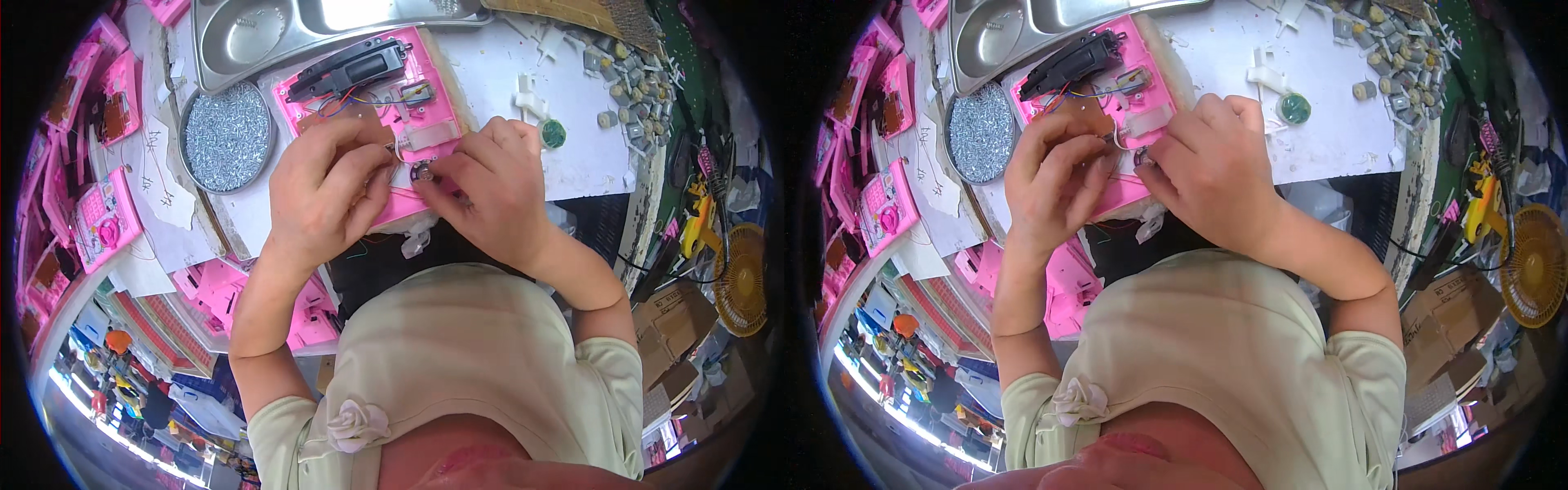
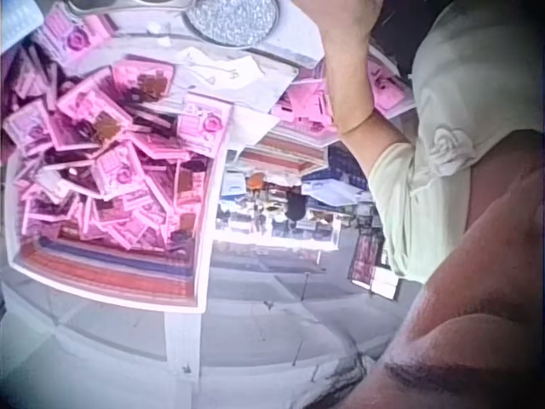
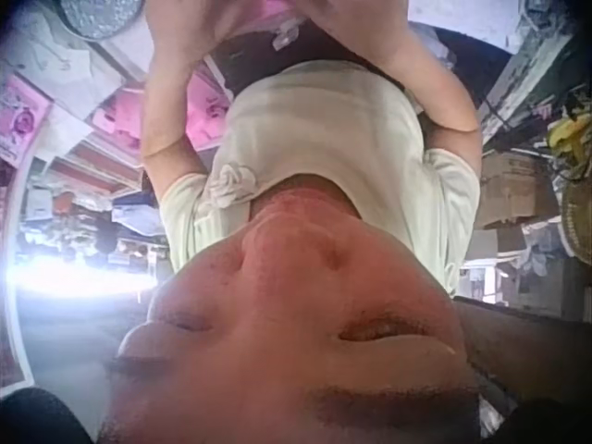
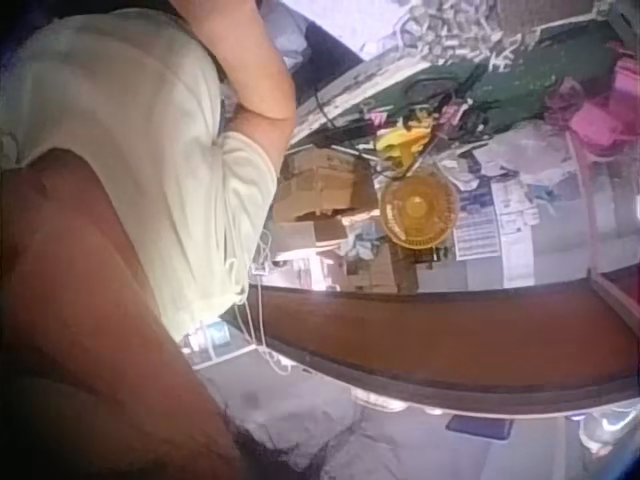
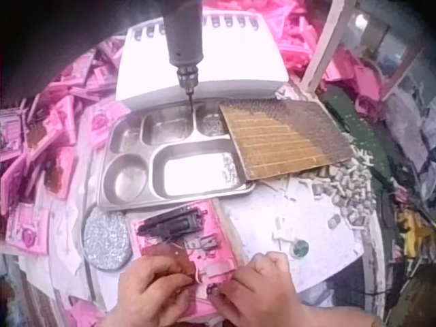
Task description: Assembling a pink toy electronic component by soldering internal wires and screwing the plastic housing together.
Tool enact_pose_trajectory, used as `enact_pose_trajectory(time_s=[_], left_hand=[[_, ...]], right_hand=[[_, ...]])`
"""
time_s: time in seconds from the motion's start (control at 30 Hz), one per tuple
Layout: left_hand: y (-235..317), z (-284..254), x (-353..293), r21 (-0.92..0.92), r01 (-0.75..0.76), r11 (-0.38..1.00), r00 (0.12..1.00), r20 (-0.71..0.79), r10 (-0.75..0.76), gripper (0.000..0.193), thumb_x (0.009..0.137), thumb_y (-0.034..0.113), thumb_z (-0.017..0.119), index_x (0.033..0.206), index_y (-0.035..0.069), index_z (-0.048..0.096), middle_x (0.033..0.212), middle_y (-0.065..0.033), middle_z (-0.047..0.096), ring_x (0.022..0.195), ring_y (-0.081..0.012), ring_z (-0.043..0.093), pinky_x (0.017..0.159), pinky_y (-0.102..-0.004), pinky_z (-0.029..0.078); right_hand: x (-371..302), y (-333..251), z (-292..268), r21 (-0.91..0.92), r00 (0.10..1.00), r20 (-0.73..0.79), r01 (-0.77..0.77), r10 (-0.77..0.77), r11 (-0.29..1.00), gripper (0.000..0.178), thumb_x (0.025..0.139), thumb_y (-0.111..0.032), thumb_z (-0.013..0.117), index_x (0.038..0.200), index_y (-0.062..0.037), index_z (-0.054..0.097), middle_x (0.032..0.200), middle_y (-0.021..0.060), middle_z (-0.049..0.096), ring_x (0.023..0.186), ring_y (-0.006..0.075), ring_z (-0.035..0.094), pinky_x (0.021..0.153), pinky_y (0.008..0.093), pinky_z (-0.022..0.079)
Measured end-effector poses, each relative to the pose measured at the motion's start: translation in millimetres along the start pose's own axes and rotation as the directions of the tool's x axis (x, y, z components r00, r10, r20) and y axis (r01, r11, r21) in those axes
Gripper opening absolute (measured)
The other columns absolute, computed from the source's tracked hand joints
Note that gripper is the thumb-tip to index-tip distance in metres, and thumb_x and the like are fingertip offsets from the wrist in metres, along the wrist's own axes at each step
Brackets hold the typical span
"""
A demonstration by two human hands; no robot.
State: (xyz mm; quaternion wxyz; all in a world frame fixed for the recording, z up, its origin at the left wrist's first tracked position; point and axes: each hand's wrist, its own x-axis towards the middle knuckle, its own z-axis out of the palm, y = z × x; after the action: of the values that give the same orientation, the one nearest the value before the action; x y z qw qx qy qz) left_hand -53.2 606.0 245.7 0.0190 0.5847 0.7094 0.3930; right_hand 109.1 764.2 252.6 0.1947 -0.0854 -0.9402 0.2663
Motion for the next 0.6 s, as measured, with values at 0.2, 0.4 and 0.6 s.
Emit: enact_pose_trajectory(time_s=[0.2,0.4,0.6], left_hand=[[1,0,-4,0.042,-0.029,0.999,0.999,-0.037,0.031,0.028,0.072,0.004,0.082,0.096,0.007,0.070,0.104,-0.0097,0.066,0.077,-0.0246,0.063,0.065,-0.0376,0.048],[2,3,-7,0.027,-0.010,1.000,1.000,-0.026,0.011,0.029,0.072,0.006,0.082,0.099,0.008,0.071,0.105,-0.0087,0.066,0.077,-0.0235,0.063,0.066,-0.0373,0.047],[5,0,-3,0.076,-0.055,0.996,0.997,0.055,0.051,0.034,0.071,0.007,0.081,0.104,0.010,0.076,0.106,-0.0064,0.065,0.078,-0.0217,0.062,0.067,-0.0363,0.046]], right_hand=[[0,-3,-2,0.046,1.000,-0.004,-0.018,0.018,0.999,0.019,0.071,-0.014,0.083,0.083,-0.0110,0.069,0.080,0.0009,0.060,0.077,0.0224,0.054,0.077,0.0395,0.037],[7,2,-6,0.076,0.999,0.052,-0.003,-0.001,0.997,0.016,0.072,-0.016,0.080,0.081,-0.0105,0.067,0.080,0.0019,0.060,0.079,0.0235,0.055,0.076,0.0402,0.038],[13,-2,-11,0.019,0.991,0.135,0.007,-0.010,1.000,0.015,0.073,-0.015,0.079,0.080,-0.0102,0.067,0.078,0.0016,0.060,0.078,0.0241,0.055,0.078,0.0399,0.039]])
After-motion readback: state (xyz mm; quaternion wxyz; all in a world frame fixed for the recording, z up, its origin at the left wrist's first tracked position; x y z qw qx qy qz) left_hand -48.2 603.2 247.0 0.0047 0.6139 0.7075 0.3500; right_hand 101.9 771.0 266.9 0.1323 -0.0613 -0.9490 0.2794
